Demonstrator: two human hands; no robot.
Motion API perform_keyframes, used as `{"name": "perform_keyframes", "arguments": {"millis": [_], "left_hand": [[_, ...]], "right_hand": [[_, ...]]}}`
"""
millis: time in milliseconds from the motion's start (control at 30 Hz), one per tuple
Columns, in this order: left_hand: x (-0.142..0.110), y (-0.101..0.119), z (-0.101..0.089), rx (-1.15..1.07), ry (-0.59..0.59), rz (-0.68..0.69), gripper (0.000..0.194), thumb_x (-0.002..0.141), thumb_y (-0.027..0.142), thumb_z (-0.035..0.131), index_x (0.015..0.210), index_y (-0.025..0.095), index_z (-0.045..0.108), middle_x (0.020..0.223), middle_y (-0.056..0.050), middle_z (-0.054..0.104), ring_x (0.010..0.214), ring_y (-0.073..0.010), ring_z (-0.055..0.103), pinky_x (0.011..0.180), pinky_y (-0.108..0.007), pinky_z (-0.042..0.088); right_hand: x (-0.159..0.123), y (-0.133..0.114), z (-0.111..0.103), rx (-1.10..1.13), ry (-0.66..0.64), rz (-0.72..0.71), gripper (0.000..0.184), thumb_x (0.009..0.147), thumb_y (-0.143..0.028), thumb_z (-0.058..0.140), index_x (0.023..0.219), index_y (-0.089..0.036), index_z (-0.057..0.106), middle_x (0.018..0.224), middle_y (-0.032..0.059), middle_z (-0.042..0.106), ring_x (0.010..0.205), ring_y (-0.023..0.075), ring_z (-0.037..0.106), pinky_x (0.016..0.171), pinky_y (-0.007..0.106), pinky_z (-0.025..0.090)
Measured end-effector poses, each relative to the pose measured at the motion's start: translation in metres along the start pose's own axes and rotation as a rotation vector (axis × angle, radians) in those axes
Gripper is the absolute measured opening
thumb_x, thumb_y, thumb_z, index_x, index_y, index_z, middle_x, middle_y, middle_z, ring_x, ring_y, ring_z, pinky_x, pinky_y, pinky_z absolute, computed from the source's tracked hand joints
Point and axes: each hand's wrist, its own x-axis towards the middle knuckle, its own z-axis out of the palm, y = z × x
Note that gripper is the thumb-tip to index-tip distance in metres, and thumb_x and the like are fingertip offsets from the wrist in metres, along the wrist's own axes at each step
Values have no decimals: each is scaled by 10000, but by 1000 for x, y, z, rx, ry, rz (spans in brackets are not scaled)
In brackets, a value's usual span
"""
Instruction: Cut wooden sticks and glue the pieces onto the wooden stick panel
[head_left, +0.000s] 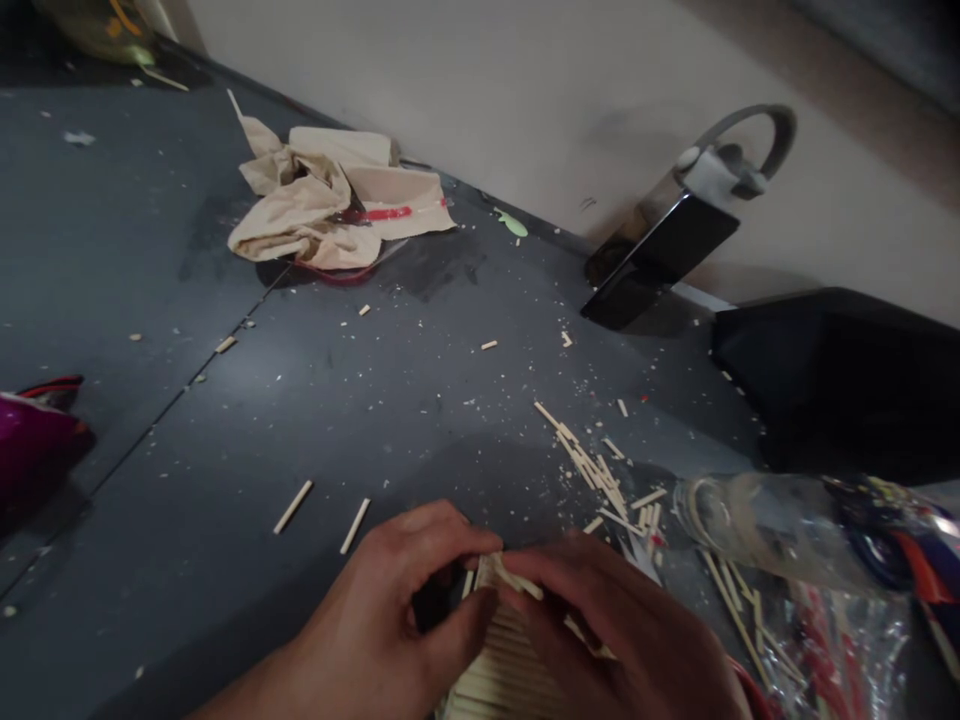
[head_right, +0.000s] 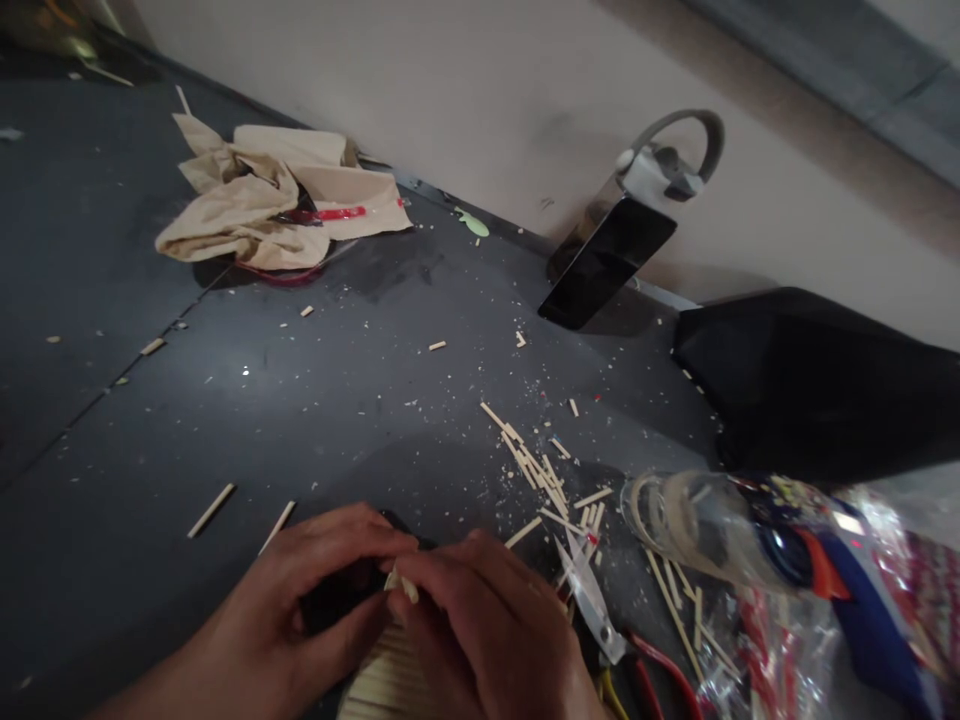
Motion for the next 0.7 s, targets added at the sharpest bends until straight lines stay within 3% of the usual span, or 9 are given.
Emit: {"name": "perform_keyframes", "arguments": {"millis": [700], "left_hand": [[1, 2, -2, 45, -40, -18, 205, 803, 115, 539, 971, 193, 624, 808, -26, 620, 740, -161, 565, 643, -288, 426]], "right_hand": [[0, 0, -1, -21, 14, -26, 150, 890, -187, 563, 1022, -239, 613, 838, -27, 705, 721, 95, 678, 765, 179, 566]]}}
